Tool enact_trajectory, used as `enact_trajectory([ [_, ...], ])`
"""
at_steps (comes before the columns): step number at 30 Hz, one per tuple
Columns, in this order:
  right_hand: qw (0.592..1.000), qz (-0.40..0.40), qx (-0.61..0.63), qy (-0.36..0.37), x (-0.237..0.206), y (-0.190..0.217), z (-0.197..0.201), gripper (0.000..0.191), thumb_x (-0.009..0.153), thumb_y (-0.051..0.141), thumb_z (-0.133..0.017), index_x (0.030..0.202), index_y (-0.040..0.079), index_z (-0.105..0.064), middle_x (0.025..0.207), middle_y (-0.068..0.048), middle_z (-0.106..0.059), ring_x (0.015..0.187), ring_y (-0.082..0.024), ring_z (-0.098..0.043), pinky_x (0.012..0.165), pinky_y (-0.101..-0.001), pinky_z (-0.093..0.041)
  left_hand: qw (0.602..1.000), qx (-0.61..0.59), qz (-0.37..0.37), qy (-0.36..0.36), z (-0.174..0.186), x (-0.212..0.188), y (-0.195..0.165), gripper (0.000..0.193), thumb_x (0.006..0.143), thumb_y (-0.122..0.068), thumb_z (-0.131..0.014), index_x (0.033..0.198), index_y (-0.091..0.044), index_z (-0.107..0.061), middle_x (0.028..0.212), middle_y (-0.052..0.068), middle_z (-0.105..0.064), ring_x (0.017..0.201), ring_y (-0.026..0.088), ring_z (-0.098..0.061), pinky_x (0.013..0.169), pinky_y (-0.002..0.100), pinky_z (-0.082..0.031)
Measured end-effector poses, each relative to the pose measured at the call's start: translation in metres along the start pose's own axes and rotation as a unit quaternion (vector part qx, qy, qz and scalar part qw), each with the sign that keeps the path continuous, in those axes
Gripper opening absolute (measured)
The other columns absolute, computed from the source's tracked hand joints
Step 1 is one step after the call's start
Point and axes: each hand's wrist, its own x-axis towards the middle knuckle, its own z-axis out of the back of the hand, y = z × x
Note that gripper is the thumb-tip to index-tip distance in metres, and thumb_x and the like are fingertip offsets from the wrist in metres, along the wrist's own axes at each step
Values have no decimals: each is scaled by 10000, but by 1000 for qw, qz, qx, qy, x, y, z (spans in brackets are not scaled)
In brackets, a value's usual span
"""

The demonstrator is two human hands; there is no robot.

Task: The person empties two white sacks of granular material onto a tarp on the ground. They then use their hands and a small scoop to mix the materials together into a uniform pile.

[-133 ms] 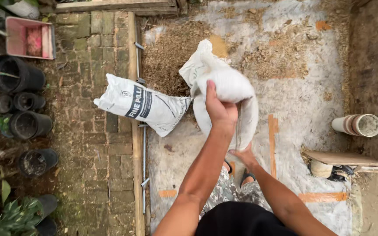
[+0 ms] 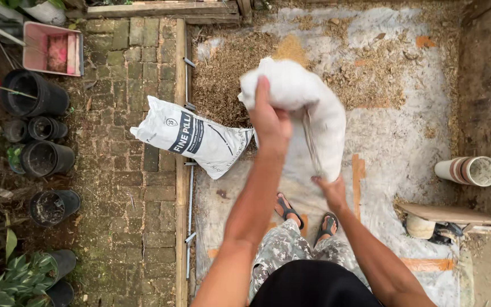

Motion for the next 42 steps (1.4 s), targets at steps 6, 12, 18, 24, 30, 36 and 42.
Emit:
enact_trajectory([
  [6, 993, 110, -17, -34, 98, 139, -16, 421, 811, 11, -741, 1198, -56, -586, 1078, -167, -720, 926, -203, -763, 839, -316, -655, 981, 126, -130, 70, -24, 70, -83, 392, 965, -157, -721, 1278, 63, -637, 1197, 176, -710, 1045, 275, -712, 916, 424, -606],
  [12, 985, 150, -88, -19, 153, 240, -82, 467, 756, -33, -763, 1185, 1, -579, 1061, -118, -717, 972, -216, -753, 849, -312, -676, 957, 212, -198, 27, -12, 104, -153, 508, 955, -339, -670, 1317, 5, -579, 1195, 162, -673, 1044, 254, -682, 814, 413, -589],
  [18, 970, 243, 9, 23, 163, 283, -72, 403, 837, -87, -735, 1198, -18, -571, 1099, -153, -715, 962, -235, -745, 854, -327, -684, 961, 192, -197, 5, 2, 108, -206, 635, 918, -495, -649, 1280, 22, -576, 1182, 175, -678, 1025, 276, -722, 787, 402, -655],
  [24, 968, 232, -98, -9, 165, 287, -30, 578, 812, -60, -792, 1299, 24, -493, 1218, -142, -661, 1082, -219, -709, 909, -303, -637, 958, 197, -187, -91, 19, 95, -202, 711, 850, -425, -689, 1330, -79, -296, 1220, 197, -573, 1012, 308, -694, 724, 453, -657],
  [30, 958, 225, -176, -36, 158, 271, -25, 627, 813, -34, -778, 1367, -8, -484, 1241, -159, -658, 1108, -246, -728, 948, -328, -638, 977, 106, -174, -56, 37, 104, -182, 637, 875, -213, -708, 1387, -52, -365, 1257, 199, -585, 1052, 319, -674, 749, 424, -641],
  [36, 792, 344, -491, -117, 134, 253, -19, 471, 937, 88, -750, 1396, 103, -643, 1304, -287, -512, 1028, -352, -623, 889, -452, -548, 966, 100, -233, -43, 28, 100, -194, 518, 932, -143, -667, 1382, -30, -437, 1269, 167, -598, 1056, 269, -669, 803, 443, -643],
  [42, 615, 402, -662, -149, 128, 239, -12, 434, 972, 322, -742, 1373, 159, -711, 956, -110, -621, 833, -262, -579, 645, -368, -520, 773, 541, -268, -193, 37, 81, -196, 413, 1012, -252, -603, 1417, -205, -540, 1310, 99, -507, 974, 232, -700, 769, 352, -611],
])
